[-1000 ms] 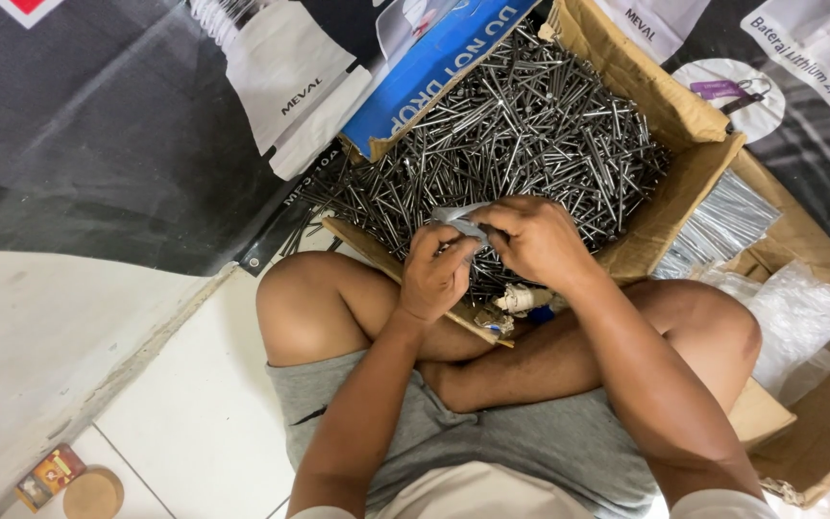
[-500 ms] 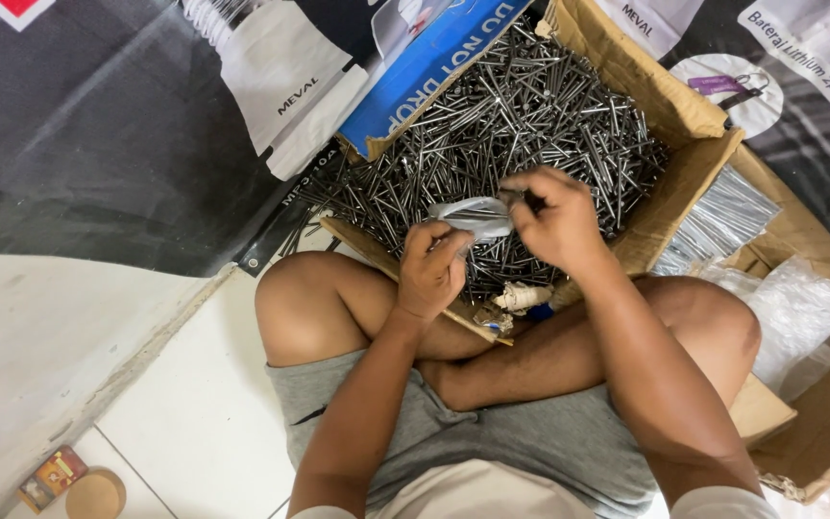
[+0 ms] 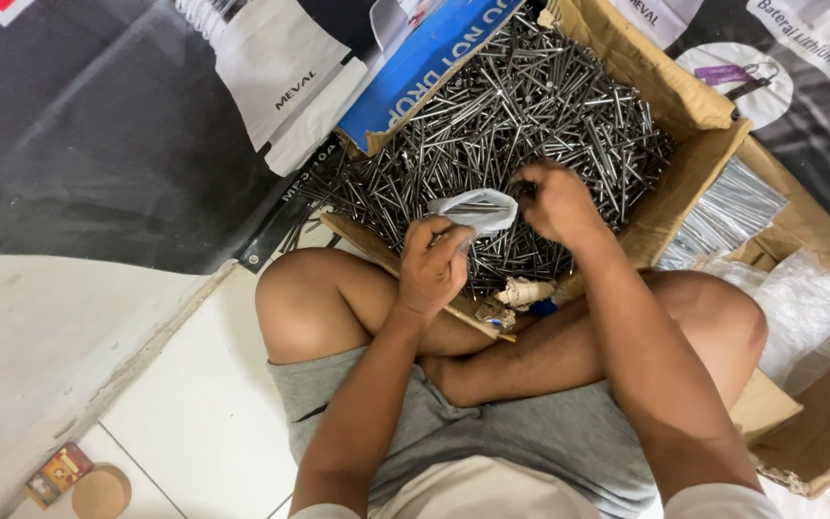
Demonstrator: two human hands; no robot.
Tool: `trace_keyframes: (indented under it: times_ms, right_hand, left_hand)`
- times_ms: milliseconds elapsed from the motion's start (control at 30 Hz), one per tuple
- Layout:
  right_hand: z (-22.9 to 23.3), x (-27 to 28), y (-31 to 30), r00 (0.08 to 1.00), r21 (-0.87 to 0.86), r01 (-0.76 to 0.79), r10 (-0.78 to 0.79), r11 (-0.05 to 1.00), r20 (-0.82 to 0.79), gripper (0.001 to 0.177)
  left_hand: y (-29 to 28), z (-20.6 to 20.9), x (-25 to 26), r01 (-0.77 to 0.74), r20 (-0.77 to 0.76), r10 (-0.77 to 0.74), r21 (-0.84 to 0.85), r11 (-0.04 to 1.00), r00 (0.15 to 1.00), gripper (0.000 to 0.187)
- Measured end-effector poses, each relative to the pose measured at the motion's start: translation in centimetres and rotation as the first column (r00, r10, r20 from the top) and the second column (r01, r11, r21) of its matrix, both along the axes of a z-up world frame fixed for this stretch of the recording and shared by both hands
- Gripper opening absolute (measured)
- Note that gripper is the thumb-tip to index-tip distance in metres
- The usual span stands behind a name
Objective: The person sits cross-legged on the floor and repeatedly picks nails from a large cardboard box, placing them into a small plastic bag held in the other hand. The bag gradually fills as the person continues to transfer nails from the box.
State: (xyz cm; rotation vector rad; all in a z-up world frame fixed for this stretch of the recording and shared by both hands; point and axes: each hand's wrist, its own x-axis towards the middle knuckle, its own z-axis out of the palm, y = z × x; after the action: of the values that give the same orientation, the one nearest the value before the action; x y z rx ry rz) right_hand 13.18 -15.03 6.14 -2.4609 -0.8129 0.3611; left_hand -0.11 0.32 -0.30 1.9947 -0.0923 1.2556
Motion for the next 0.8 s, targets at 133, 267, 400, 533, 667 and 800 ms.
trace_keyframes:
  times_ms: [133,267,400,533,667,800]
  right_hand:
    - [-3.0,0.7,0.4,1.0,-0.159,-0.018,0.014,0.987,-0.025,0.044]
    - [-5.3,1.0,0.3,0.997,-0.301,-0.022,0.044,0.953,0.067,0.037]
    - [-6.8,1.6,0.0,0.989,-0.357,-0.007,0.059,0.934,0.135,0.027]
    - [-7.5,1.8,0.1,0.981,-0.401,0.008,0.07,0.916,0.179,0.03]
    - [-6.0,2.0,0.1,0.984,-0.291,0.04,0.013,0.956,0.176,0.026]
    - [-5.0,2.2,-0.4,0.992,-0.029,0.079,-0.076,0.996,0.099,0.019]
  left_hand:
    - [0.0,0.2,-0.1,0.011,-0.006,-0.011,0.004,1.0,1.0,0.012]
    - [0.0,0.9,-0.2,0.029,0.007,-0.029,-0.011,1.0,1.0,0.012]
    - [0.0,1.2,-0.2,0.045,0.0,-0.045,-0.013,0.999,0.999,0.01]
    - [0.0,1.1,-0.3,0.062,-0.013,-0.062,-0.023,0.998,0.998,0.011]
    - [0.1,0.3,-0.2,0.063,-0.004,-0.063,-0.015,0.998,0.998,0.013]
    - [0.1,-0.1,-0.1,0.064,-0.004,-0.064,-0.012,0.998,0.998,0.014]
